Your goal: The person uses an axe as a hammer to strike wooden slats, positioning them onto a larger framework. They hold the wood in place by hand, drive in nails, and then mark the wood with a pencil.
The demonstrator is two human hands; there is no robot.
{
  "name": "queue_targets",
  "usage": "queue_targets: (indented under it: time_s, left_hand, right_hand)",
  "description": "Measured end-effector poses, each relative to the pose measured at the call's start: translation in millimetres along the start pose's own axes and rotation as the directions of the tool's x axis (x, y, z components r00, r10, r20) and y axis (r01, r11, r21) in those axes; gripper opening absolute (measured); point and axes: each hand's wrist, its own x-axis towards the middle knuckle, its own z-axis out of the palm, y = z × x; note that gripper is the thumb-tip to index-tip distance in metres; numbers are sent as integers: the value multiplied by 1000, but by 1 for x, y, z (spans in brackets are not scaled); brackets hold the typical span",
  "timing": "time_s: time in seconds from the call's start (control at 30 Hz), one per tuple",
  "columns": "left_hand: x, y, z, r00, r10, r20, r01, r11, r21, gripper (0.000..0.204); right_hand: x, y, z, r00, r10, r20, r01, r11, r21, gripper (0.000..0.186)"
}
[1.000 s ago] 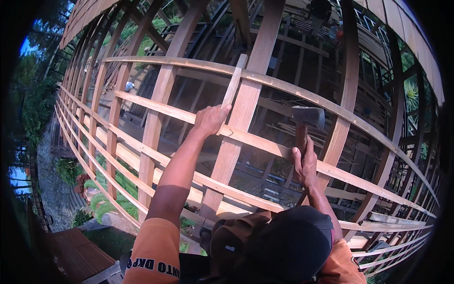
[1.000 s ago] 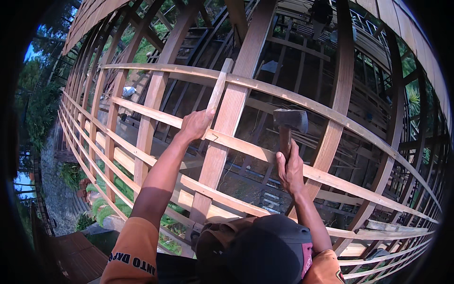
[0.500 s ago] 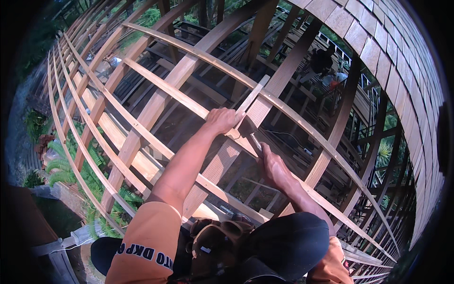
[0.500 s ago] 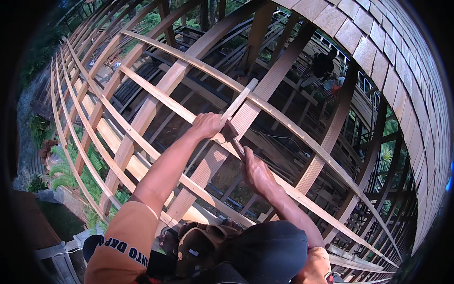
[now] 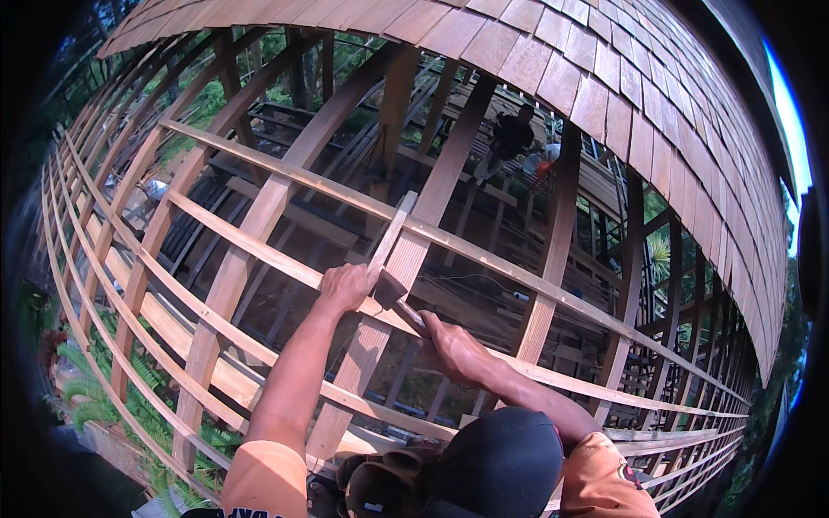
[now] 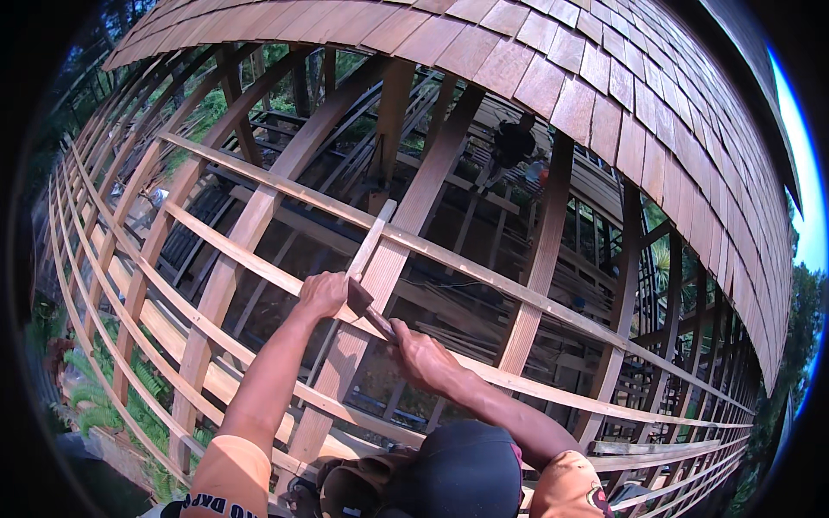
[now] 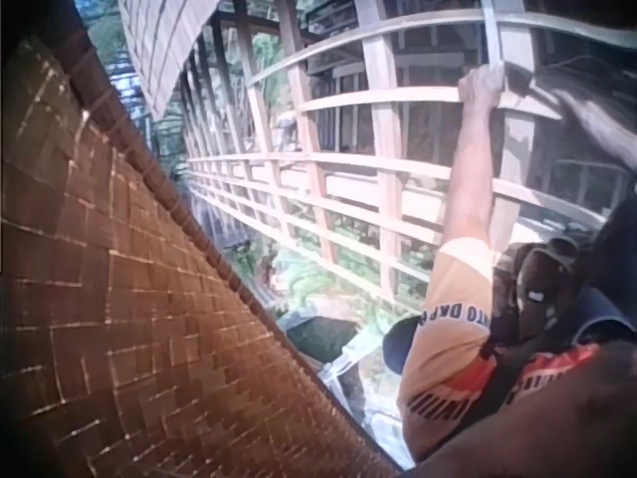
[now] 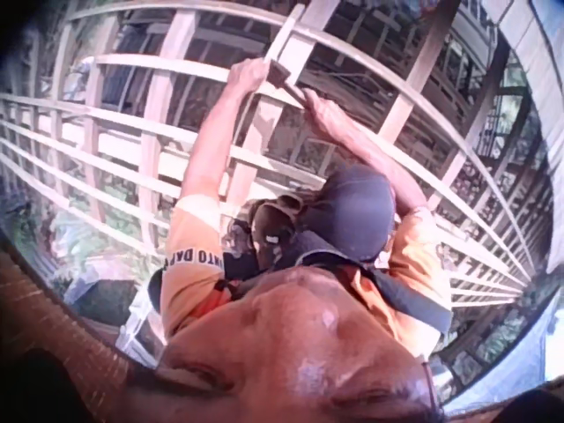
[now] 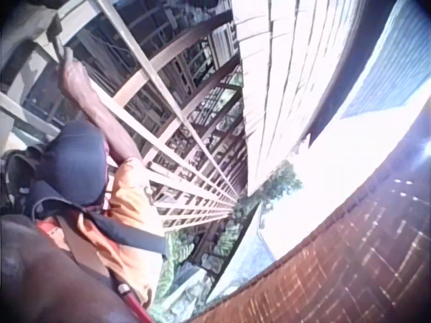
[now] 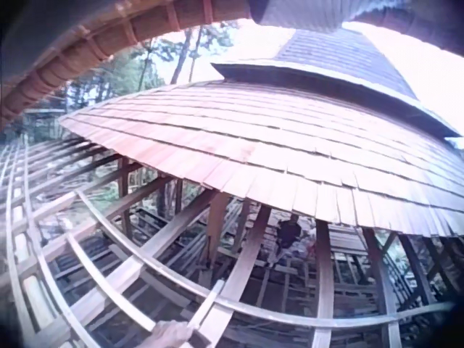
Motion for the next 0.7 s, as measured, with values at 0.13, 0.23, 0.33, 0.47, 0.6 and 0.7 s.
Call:
queue_targets:
  time_s: [0.13, 0.23, 0.33, 0.47, 0.6, 0.7]
  left_hand:
    - [-7, -11, 2, 998, 62, 1, -62, 998, -11, 64]
    - [-8, -9, -1, 999, 52, 3, -52, 999, -5, 66]
    - [-10, -14, 1, 997, 59, -41, -60, 998, -36, 68]
    - [-9, -2, 2, 995, 80, -56, -83, 995, -54, 64]
    - [-7, -6, 1, 999, 54, -2, -54, 998, -12, 66]
    - [-13, -11, -5, 999, 29, 22, -28, 999, -29, 72]
  right_hand:
    - [-8, -41, -28, 850, -303, -430, 349, 936, 30, 57]
    - [2, -41, -38, 529, -409, -743, 650, 759, 44, 33]
    - [0, -21, -13, 675, -332, -659, 584, 786, 203, 33]
    - [11, 27, 22, 997, -70, -28, 69, 997, -41, 42]
    - [0, -31, -15, 928, -192, -319, 223, 973, 61, 41]
    - [1, -47, -40, 614, -331, -716, 669, 700, 250, 55]
